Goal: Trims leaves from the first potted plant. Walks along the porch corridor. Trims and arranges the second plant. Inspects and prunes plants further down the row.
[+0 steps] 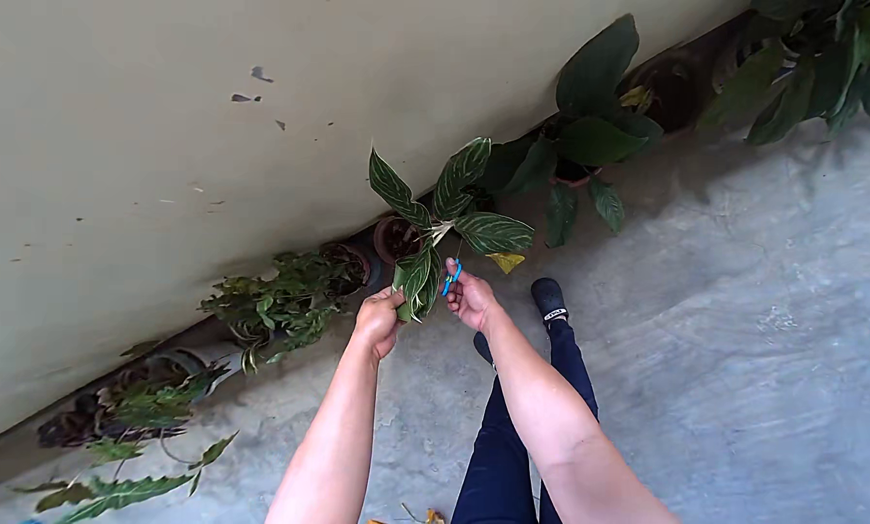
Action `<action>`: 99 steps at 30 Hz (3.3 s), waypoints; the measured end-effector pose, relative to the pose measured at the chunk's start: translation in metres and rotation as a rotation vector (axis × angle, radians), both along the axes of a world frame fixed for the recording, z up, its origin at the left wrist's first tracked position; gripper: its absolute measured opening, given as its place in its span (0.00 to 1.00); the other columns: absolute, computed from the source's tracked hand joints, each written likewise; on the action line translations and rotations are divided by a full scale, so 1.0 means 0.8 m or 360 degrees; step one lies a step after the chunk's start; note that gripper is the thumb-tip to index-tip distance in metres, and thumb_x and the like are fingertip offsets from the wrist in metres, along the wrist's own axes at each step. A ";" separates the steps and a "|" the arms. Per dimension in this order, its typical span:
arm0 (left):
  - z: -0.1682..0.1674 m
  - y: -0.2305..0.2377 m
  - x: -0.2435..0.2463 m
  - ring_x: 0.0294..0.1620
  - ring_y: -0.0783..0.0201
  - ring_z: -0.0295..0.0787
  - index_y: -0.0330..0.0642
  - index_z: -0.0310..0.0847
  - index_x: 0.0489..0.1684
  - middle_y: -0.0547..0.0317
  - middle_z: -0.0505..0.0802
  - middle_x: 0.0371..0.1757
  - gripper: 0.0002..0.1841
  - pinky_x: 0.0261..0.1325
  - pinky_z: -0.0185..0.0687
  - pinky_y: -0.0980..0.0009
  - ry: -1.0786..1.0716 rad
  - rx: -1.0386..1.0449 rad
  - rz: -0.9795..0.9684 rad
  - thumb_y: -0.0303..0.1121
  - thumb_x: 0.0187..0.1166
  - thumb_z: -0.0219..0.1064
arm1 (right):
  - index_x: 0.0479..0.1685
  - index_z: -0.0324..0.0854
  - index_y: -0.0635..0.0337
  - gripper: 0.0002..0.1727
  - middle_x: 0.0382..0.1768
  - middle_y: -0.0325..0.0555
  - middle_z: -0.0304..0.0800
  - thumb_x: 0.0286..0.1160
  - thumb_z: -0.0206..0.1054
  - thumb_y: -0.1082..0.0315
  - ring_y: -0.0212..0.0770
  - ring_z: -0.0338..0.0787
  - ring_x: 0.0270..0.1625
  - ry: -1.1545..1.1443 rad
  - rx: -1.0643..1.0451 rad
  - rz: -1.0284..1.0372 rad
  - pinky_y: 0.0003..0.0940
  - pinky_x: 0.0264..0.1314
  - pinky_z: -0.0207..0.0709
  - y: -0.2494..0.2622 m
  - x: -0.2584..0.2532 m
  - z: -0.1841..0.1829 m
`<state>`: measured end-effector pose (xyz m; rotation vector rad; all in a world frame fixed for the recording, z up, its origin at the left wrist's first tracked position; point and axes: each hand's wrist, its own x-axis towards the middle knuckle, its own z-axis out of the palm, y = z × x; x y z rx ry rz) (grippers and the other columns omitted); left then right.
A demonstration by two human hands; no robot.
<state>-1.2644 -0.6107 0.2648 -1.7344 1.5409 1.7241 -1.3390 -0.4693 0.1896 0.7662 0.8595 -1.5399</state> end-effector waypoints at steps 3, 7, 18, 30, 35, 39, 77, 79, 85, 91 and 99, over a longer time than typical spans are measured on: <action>-0.004 -0.014 0.042 0.44 0.63 0.93 0.35 0.80 0.60 0.53 0.93 0.45 0.13 0.52 0.90 0.66 0.0008 0.0042 0.0006 0.30 0.94 0.52 | 0.53 0.82 0.50 0.19 0.25 0.35 0.83 0.85 0.64 0.44 0.25 0.72 0.17 0.0021 0.0051 -0.0048 0.18 0.18 0.64 -0.017 0.016 -0.002; -0.012 -0.026 0.105 0.43 0.64 0.93 0.34 0.81 0.55 0.54 0.94 0.42 0.12 0.52 0.90 0.67 0.0042 0.0163 0.0085 0.26 0.92 0.50 | 0.53 0.82 0.50 0.16 0.27 0.36 0.85 0.89 0.60 0.48 0.25 0.73 0.18 0.0032 0.0030 -0.0042 0.18 0.18 0.65 -0.031 0.051 -0.013; -0.035 -0.041 0.213 0.40 0.67 0.92 0.35 0.82 0.52 0.57 0.93 0.38 0.12 0.49 0.90 0.68 0.0012 0.0289 0.0187 0.28 0.93 0.51 | 0.55 0.78 0.52 0.12 0.31 0.41 0.87 0.94 0.53 0.57 0.28 0.76 0.20 -0.0004 0.0064 -0.0134 0.20 0.20 0.68 -0.074 0.129 -0.016; -0.046 -0.059 0.254 0.38 0.69 0.91 0.36 0.83 0.49 0.59 0.93 0.37 0.12 0.47 0.88 0.70 -0.0082 0.0274 0.0161 0.27 0.92 0.52 | 0.50 0.79 0.54 0.17 0.24 0.41 0.82 0.97 0.44 0.61 0.28 0.74 0.15 -0.0126 0.0088 -0.0419 0.19 0.15 0.66 -0.060 0.178 -0.024; -0.048 -0.057 0.273 0.39 0.70 0.91 0.34 0.83 0.53 0.59 0.93 0.38 0.12 0.49 0.88 0.71 -0.0142 0.0280 0.0102 0.27 0.92 0.52 | 0.52 0.77 0.57 0.13 0.28 0.41 0.83 0.96 0.49 0.62 0.30 0.79 0.20 -0.0104 -0.0028 -0.0192 0.21 0.22 0.74 -0.029 0.193 -0.036; -0.051 -0.044 0.274 0.42 0.70 0.91 0.34 0.83 0.53 0.58 0.94 0.41 0.13 0.53 0.88 0.70 -0.0088 0.0339 0.0071 0.27 0.93 0.50 | 0.54 0.77 0.55 0.14 0.28 0.42 0.85 0.96 0.49 0.58 0.32 0.81 0.22 -0.0096 -0.0084 -0.0210 0.23 0.25 0.75 -0.026 0.200 -0.044; -0.056 -0.033 0.275 0.43 0.71 0.92 0.34 0.85 0.55 0.59 0.94 0.41 0.13 0.55 0.88 0.71 -0.0036 0.0386 -0.0052 0.26 0.91 0.52 | 0.31 0.78 0.48 0.24 0.16 0.32 0.76 0.94 0.48 0.47 0.28 0.74 0.14 -0.0255 -0.0053 -0.0529 0.21 0.20 0.71 -0.019 0.213 -0.066; -0.056 -0.036 0.280 0.43 0.71 0.92 0.33 0.85 0.53 0.59 0.95 0.41 0.12 0.54 0.89 0.71 -0.0036 0.0346 -0.0010 0.26 0.91 0.53 | 0.44 0.80 0.51 0.25 0.23 0.36 0.83 0.95 0.43 0.45 0.31 0.79 0.20 -0.0273 -0.0152 -0.0120 0.24 0.25 0.74 0.005 0.224 -0.068; -0.052 -0.050 0.284 0.46 0.72 0.90 0.33 0.85 0.57 0.55 0.94 0.46 0.14 0.58 0.86 0.70 -0.0153 0.0215 -0.0183 0.25 0.91 0.52 | 0.57 0.77 0.57 0.22 0.26 0.40 0.83 0.92 0.55 0.46 0.31 0.76 0.18 -0.0247 0.0687 0.1157 0.24 0.19 0.69 0.111 0.214 -0.067; -0.070 -0.043 0.304 0.41 0.74 0.88 0.39 0.89 0.48 0.59 0.94 0.40 0.10 0.54 0.85 0.70 -0.0142 0.0175 -0.0400 0.27 0.88 0.60 | 0.72 0.69 0.63 0.20 0.40 0.52 0.88 0.88 0.64 0.65 0.39 0.89 0.31 0.0265 0.1021 0.0490 0.31 0.34 0.85 0.073 0.106 -0.083; -0.087 0.026 0.327 0.40 0.79 0.91 0.37 0.90 0.45 0.66 0.95 0.38 0.09 0.53 0.87 0.77 0.0140 0.0271 0.0224 0.20 0.82 0.62 | 0.75 0.67 0.60 0.25 0.54 0.55 0.86 0.82 0.67 0.69 0.42 0.90 0.42 0.0634 0.0918 0.0878 0.36 0.43 0.86 -0.016 0.042 -0.125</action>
